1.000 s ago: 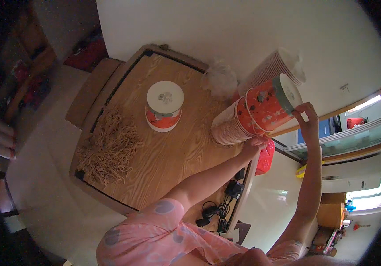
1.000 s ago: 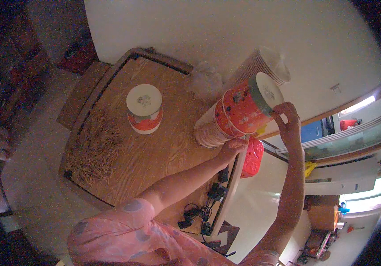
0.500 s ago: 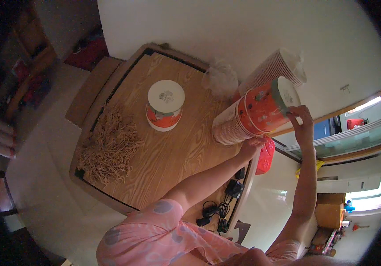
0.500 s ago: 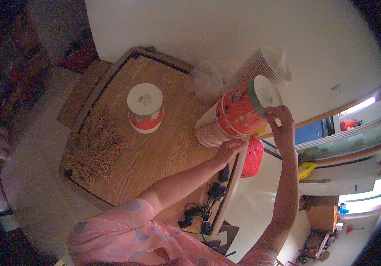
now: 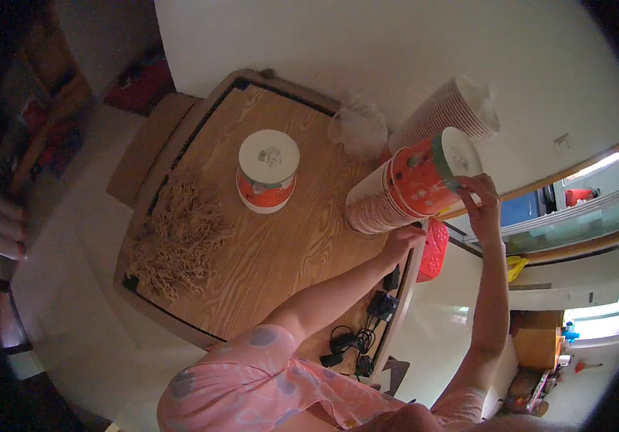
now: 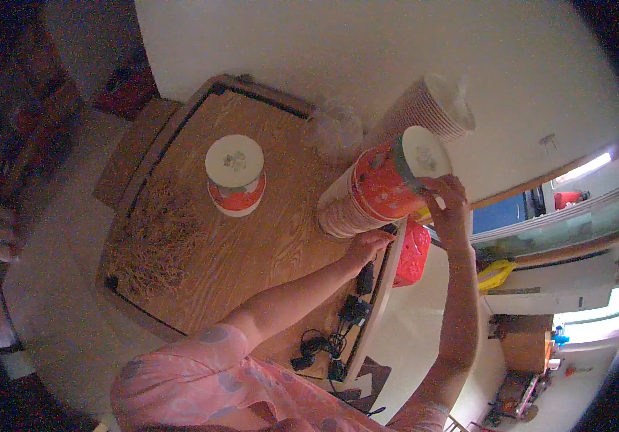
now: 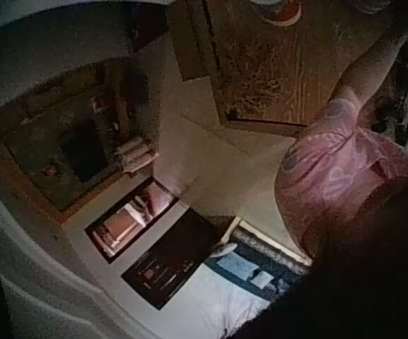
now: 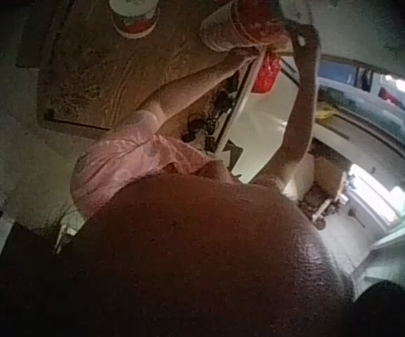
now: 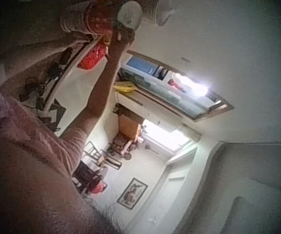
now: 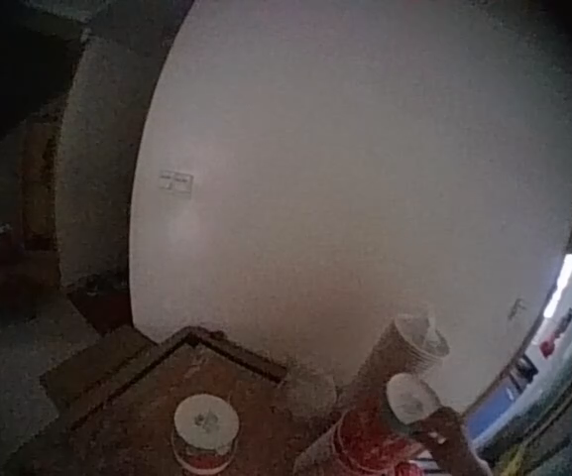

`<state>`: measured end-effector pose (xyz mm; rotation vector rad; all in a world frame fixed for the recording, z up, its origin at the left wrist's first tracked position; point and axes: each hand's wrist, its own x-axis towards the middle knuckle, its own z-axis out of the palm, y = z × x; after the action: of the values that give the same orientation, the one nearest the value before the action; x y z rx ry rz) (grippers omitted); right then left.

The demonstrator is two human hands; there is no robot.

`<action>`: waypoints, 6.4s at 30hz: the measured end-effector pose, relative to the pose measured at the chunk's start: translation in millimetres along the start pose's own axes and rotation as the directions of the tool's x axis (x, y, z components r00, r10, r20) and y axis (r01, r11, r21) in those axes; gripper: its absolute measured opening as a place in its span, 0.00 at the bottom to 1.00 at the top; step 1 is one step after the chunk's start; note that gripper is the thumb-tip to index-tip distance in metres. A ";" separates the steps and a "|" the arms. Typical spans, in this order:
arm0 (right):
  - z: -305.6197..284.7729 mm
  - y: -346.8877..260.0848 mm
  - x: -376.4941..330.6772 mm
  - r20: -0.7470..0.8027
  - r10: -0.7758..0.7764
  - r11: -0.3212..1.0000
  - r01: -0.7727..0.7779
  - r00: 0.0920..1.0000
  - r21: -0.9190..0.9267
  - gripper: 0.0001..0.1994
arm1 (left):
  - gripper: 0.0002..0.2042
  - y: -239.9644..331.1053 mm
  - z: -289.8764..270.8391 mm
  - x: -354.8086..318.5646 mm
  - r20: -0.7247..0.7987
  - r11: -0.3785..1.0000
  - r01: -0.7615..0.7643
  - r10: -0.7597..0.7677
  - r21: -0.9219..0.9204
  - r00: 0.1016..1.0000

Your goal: The person is putting wood shavings into paper cups and then stacking the cups on a wooden table.

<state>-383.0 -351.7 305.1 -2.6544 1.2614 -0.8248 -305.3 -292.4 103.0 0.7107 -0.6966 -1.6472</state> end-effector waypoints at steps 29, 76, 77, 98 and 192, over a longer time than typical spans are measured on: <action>12.4 -16.8 -15.4 -0.102 -0.120 0.981 0.103 0.987 -0.164 0.08 | 0.08 -19.4 -9.6 -1.8 -0.021 0.999 0.035 -0.036 -0.012 0.999; 48.0 -23.3 -13.7 -0.267 -0.056 0.968 -0.014 0.962 -0.252 0.12 | 0.06 70.0 -74.8 13.2 -0.111 0.475 -0.283 0.645 0.833 0.756; 46.3 -23.8 -12.0 -0.267 -0.051 0.968 -0.018 0.962 -0.250 0.12 | 0.06 73.2 -73.6 13.3 -0.149 0.500 -0.230 0.608 0.835 0.780; 56.1 -18.1 -29.7 -0.339 -0.128 0.948 0.014 0.932 -0.318 0.05 | 0.05 -23.3 -248.4 -222.2 -0.180 0.438 0.052 0.258 0.898 0.949; 355.0 -106.8 -12.2 0.447 0.712 0.107 -0.713 0.541 0.693 0.10 | 0.10 172.8 -406.4 -64.0 -0.577 0.861 0.163 0.173 0.483 0.798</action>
<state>-135.6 -324.3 30.1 -1.0054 1.4037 -0.8734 123.6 -287.5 -19.7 1.5451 -0.6548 -1.1023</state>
